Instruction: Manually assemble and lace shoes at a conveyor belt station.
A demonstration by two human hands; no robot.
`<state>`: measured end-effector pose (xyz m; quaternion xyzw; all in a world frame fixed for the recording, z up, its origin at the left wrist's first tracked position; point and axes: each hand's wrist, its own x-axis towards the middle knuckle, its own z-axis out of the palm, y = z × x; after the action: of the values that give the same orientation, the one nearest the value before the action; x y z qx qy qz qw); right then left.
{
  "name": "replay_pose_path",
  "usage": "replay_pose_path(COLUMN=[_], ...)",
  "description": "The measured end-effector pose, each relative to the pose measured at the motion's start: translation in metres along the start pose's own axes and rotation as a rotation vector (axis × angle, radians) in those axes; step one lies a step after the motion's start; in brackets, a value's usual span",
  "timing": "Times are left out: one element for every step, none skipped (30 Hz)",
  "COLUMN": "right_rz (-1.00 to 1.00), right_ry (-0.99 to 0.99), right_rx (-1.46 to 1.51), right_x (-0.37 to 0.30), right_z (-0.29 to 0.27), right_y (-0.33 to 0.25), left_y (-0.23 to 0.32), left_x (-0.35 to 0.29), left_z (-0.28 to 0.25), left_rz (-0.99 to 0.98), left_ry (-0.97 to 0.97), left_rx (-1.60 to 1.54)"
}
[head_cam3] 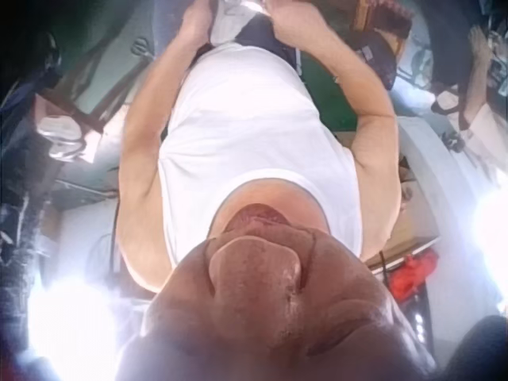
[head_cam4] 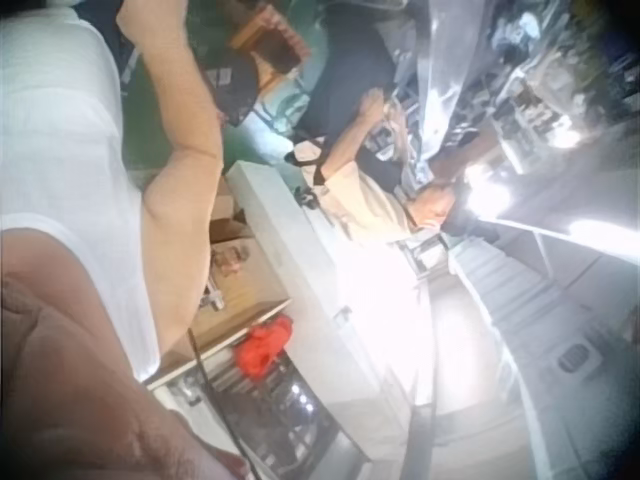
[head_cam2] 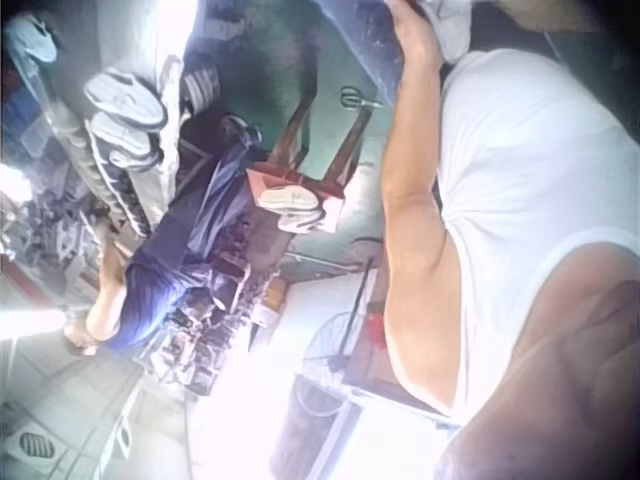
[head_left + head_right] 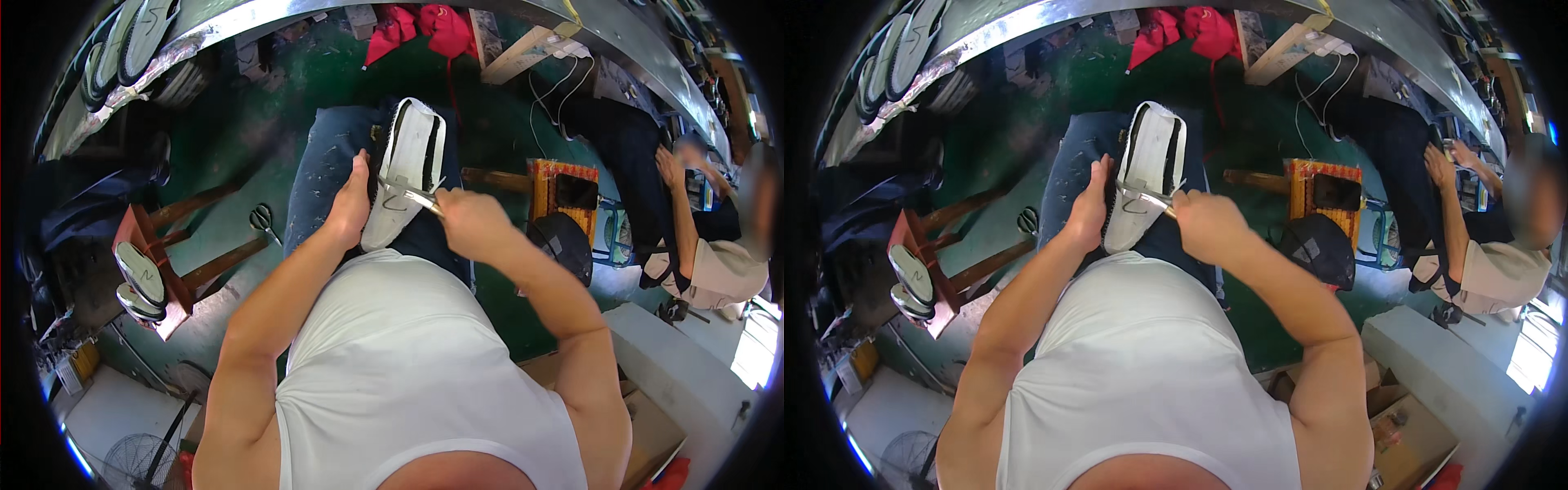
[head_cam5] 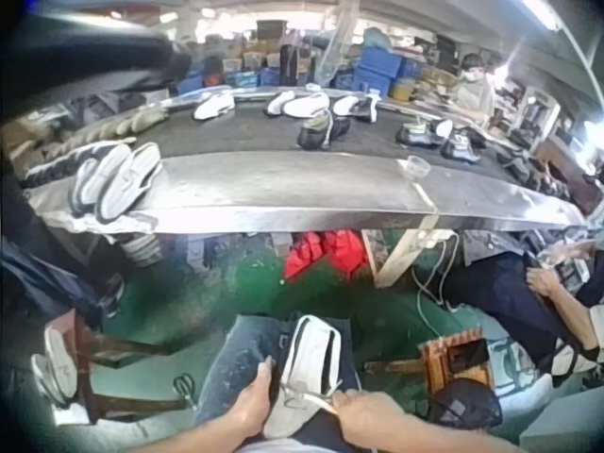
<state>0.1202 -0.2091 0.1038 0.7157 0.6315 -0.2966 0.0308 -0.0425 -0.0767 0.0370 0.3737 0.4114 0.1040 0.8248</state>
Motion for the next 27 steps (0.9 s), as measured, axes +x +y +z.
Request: replay_pose_path(right_rz=[-0.012,-0.036,-0.044,-0.083,-0.123,-0.135,-0.137,-0.040,0.058,0.060,0.102,0.142,0.140,0.145,0.148,0.194,0.192,0.091,0.000,0.026,0.030,0.076,0.119,0.148,0.143,0.101,0.062], right_ry=[0.087,0.088,0.089,0.199,0.309,0.431,0.436,0.367,0.295,0.295,0.226,0.155,0.148,-0.037,-0.224,-0.289,-0.296,0.068,0.434,0.528,0.525,0.369,0.213,0.137,0.134,0.209,0.289], right_rx=[0.048,0.139,0.131,0.110,0.090,0.026,0.024,0.056,0.088,0.089,0.135,0.179,0.181,0.357,0.533,0.617,0.621,0.640,0.642,0.667,0.667,0.532,0.394,0.345,0.344,0.407,0.470], right_x=[0.000,-0.004,-0.005,-0.007,-0.007,-0.001,0.005,0.013,0.017,0.018,0.019,0.019,0.017,0.016,0.015,0.017,0.023,0.027,0.030,0.039,0.048,0.054,0.057,0.058,0.056,0.053,0.050], right_z=[0.012,0.016,0.013,0.012,0.012,0.007,0.001,-0.007,-0.015,-0.009,0.004,0.011,-0.001,-0.019,-0.038,-0.056,-0.055,-0.051,-0.047,-0.029,-0.012,0.003,0.014,0.001,-0.007,-0.013,-0.016], right_y=[-0.002,0.002,0.009,0.018,0.025,0.023,0.022,0.022,0.019,0.024,0.033,0.040,0.046,0.058,0.062,0.064,0.060,0.051,0.042,0.041,0.045,0.048,0.052,0.049,0.047,0.046,0.044], left_y=[0.004,0.005,0.003,-0.001,-0.006,-0.009,-0.011,-0.014,-0.011,-0.006,-0.001,0.005,0.010,0.015,0.020,0.025,0.027,0.026,0.025,0.026,0.029,0.032,0.037,0.044,0.050,0.057,0.063], left_x=[0.005,0.006,0.008,0.010,0.012,0.011,0.012,0.014,0.011,0.008,0.008,0.006,0.004,0.003,0.003,0.005,0.007,0.007,0.006,0.005,0.007,0.007,0.008,0.006,0.004,0.002,0.001], left_z=[0.008,0.007,0.004,-0.001,-0.006,-0.007,-0.010,-0.012,-0.009,-0.010,-0.009,-0.006,-0.004,-0.001,0.000,-0.001,-0.002,-0.002,0.000,0.001,0.001,0.002,0.004,0.005,0.007,0.011,0.015], left_rz=[0.012,0.021,0.104,0.186,0.265,0.357,0.361,0.444,0.524,0.487,0.485,0.419,0.346,0.336,0.305,0.277,0.268,0.284,0.302,0.295,0.311,0.328,0.325,0.235,0.146,0.144,0.105], left_ry=[0.188,0.193,0.221,0.248,0.275,0.253,0.254,0.233,0.208,0.130,0.126,0.061,-0.005,-0.006,-0.024,-0.042,-0.041,-0.043,-0.056,-0.069,-0.096,-0.121,-0.122,-0.189,-0.265,-0.260,-0.300], left_rx=[0.094,0.088,0.336,0.585,0.835,0.867,0.868,0.982,1.094,1.184,1.185,1.291,1.394,1.391,1.431,1.472,1.472,1.511,1.548,1.545,1.578,1.611,1.609,1.666,1.722,1.721,1.739])
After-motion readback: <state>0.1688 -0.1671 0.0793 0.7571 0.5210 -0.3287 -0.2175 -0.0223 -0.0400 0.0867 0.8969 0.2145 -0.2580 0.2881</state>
